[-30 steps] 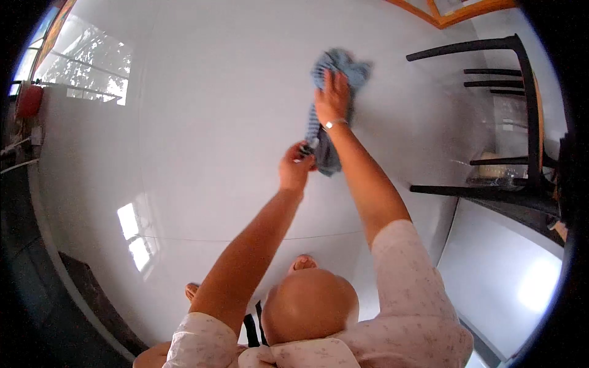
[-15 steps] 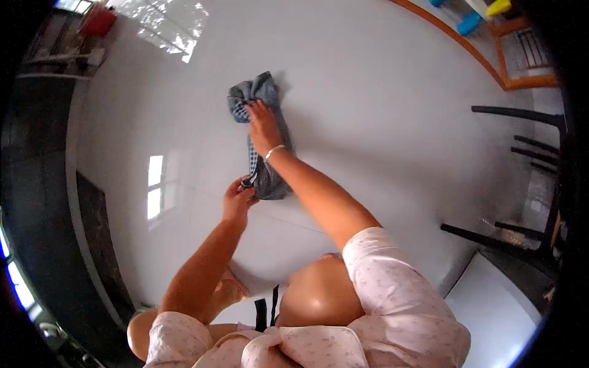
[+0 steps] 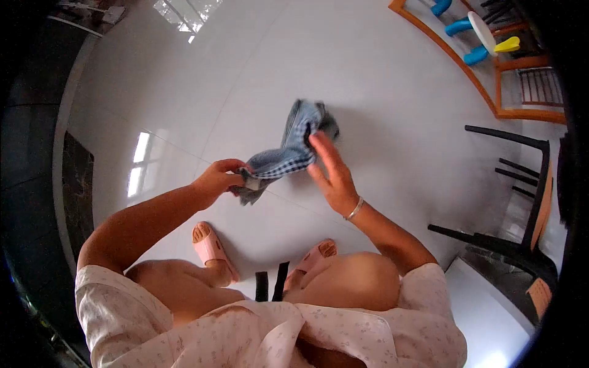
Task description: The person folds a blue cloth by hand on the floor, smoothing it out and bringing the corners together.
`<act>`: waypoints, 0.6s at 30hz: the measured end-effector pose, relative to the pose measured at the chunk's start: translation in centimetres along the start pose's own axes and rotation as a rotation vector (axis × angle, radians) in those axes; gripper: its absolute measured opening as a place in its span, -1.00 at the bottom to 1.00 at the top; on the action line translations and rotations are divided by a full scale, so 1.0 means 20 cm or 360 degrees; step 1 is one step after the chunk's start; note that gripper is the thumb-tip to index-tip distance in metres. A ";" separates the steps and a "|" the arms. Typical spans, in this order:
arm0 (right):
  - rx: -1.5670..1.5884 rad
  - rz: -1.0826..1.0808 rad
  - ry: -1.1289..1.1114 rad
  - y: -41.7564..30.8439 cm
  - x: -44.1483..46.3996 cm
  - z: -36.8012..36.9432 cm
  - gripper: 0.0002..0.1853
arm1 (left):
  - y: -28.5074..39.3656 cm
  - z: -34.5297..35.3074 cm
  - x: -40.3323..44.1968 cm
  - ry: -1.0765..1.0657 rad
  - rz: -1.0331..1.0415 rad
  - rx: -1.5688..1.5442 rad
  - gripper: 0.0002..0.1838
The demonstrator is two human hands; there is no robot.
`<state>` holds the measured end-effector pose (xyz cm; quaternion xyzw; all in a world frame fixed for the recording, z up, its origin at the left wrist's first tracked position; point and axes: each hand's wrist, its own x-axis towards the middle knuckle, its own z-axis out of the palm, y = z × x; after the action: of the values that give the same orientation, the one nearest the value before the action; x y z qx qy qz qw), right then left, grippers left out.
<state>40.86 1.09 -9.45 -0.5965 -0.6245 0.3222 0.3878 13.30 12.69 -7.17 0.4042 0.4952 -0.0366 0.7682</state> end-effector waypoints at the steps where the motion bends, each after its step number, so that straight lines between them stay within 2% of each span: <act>1: -0.0139 -0.0017 -0.0145 0.02 -0.04 0.01 -0.38 | -0.06 -0.05 -0.01 0.0088 -0.0039 -0.0014 -0.65; 3: -0.0483 -0.0102 -0.0350 0.08 -0.10 0.04 -0.29 | -0.22 -0.18 -0.02 0.0169 -0.0063 -0.0026 -0.60; 5: -0.0779 -0.0163 -0.0471 0.10 -0.08 0.07 -0.18 | -0.39 -0.30 0.00 0.0424 -0.0038 0.0888 -0.56; 6: -0.0782 -0.0161 -0.0488 0.11 -0.07 0.08 -0.18 | -0.43 -0.28 -0.03 0.0419 -0.0044 0.0872 -0.56; 8: -0.1082 -0.0389 -0.0737 0.14 -0.02 0.10 -0.20 | -0.48 -0.22 -0.08 0.0926 0.0947 0.1984 -0.50; 11: -0.1170 -0.0501 -0.1016 0.18 0.00 0.22 -0.16 | -0.61 -0.16 -0.04 0.0490 0.1011 0.2187 -0.31; 13: -0.1285 -0.0527 -0.1217 0.17 0.02 0.25 -0.17 | -0.62 -0.06 -0.04 0.0338 0.0777 0.2383 -0.17; 14: -0.1290 -0.0578 -0.1245 0.17 0.05 0.27 -0.17 | -0.64 -0.06 -0.02 0.0386 0.0757 0.2352 -0.17; 16: -0.1635 -0.0635 -0.1327 0.22 0.09 0.36 -0.19 | -0.69 -0.11 0.03 0.0515 0.0856 0.2377 -0.16; 18: -0.1404 -0.0668 -0.1298 0.24 0.17 0.40 -0.21 | -0.65 -0.15 0.11 0.0582 0.0828 0.2333 -0.20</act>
<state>36.32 5.30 -17.09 -0.3944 -0.8996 0.1531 -0.1085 6.19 6.69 -17.12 0.9085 0.3531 -0.1053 0.1974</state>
